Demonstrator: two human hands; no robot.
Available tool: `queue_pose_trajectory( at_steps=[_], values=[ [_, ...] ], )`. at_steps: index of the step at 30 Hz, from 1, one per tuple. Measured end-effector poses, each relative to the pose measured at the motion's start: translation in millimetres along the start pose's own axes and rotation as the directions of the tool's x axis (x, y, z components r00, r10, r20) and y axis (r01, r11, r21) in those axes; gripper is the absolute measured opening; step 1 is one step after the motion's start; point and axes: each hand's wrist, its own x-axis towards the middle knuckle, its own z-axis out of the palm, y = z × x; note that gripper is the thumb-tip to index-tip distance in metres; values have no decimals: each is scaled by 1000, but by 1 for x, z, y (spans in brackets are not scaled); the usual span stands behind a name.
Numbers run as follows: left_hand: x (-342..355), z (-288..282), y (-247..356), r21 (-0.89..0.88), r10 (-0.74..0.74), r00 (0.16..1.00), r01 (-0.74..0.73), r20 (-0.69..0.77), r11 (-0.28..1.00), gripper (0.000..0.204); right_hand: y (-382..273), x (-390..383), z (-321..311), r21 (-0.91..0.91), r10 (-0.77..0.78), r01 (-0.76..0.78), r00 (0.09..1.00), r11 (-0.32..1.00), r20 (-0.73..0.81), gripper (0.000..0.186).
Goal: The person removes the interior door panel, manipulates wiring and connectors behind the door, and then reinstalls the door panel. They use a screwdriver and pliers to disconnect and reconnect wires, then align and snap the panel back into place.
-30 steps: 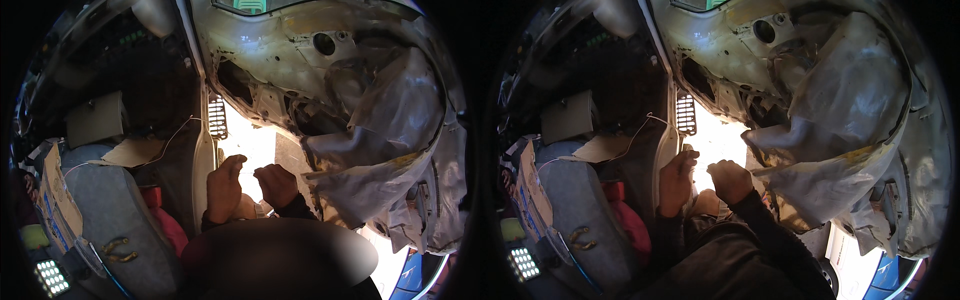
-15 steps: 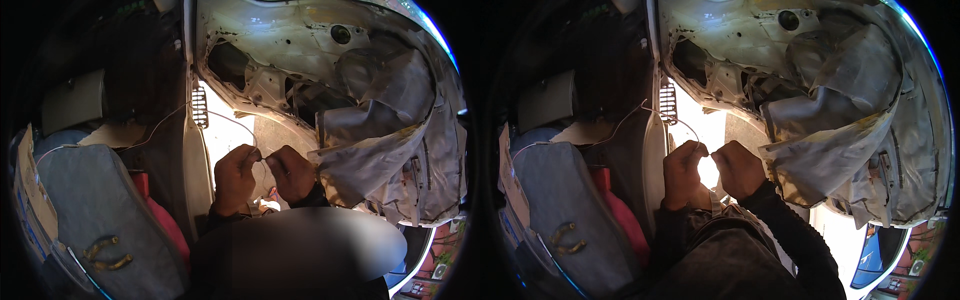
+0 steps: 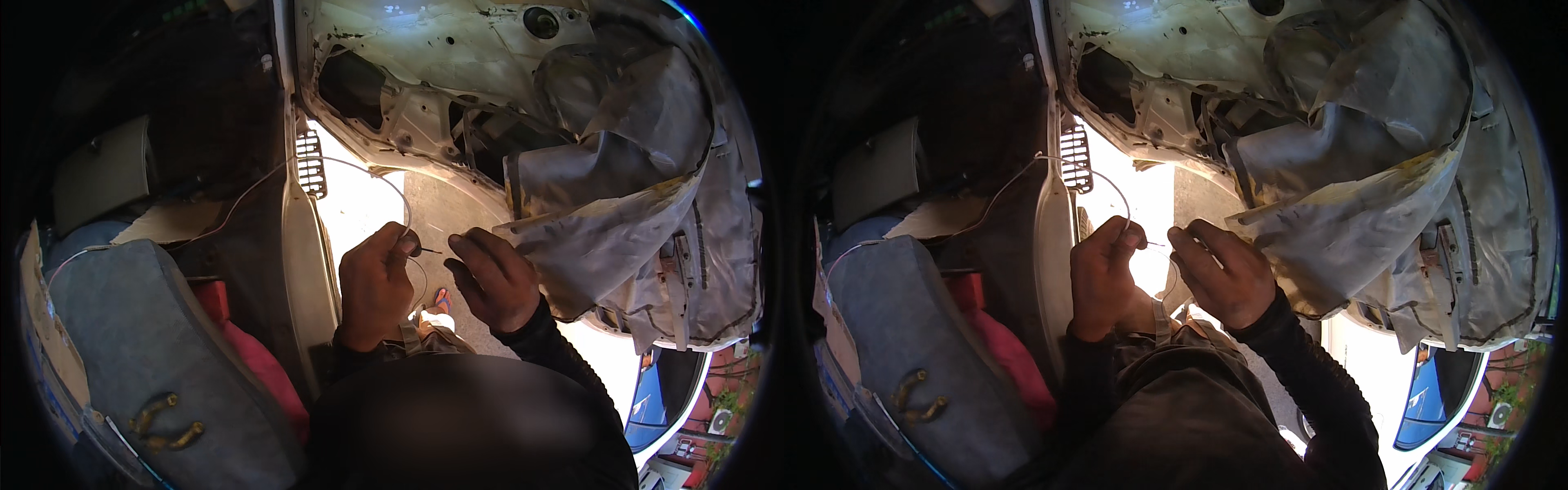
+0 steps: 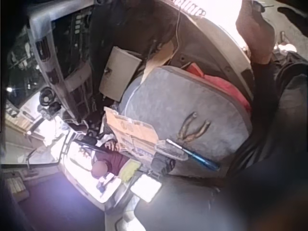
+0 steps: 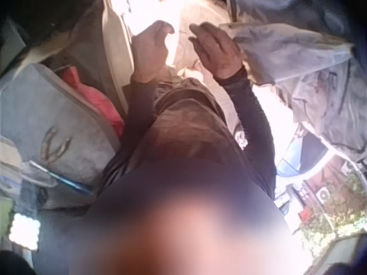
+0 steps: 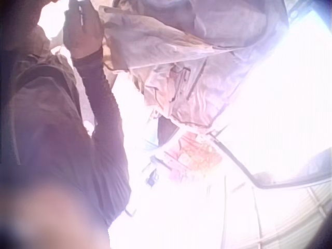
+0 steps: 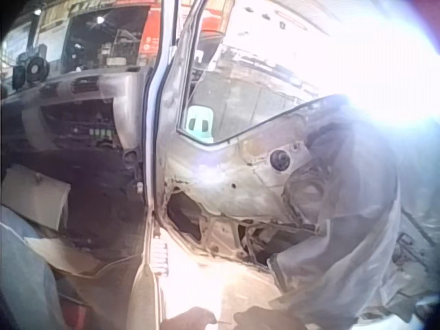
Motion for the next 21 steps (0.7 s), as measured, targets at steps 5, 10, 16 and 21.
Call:
queue_pose_trajectory(
  at_steps=[5,10,16,21],
  values=[
    [0,1,1,-24,-40,998,41,41,999,6,8,17,-3,-40,-233,235,971,971,53,27],
    [-4,11,6,6,102,993,-102,-65,995,8,-9,10,-1,487,446,-509,860,710,248,6],
    [-1,8,4,55,224,967,-218,-123,974,10,-13,-4,-5,607,615,-785,542,126,573,9],
    [0,4,-3,23,58,997,-57,-41,998,5,-2,-7,-3,139,150,-155,988,978,44,25]
  ],
)
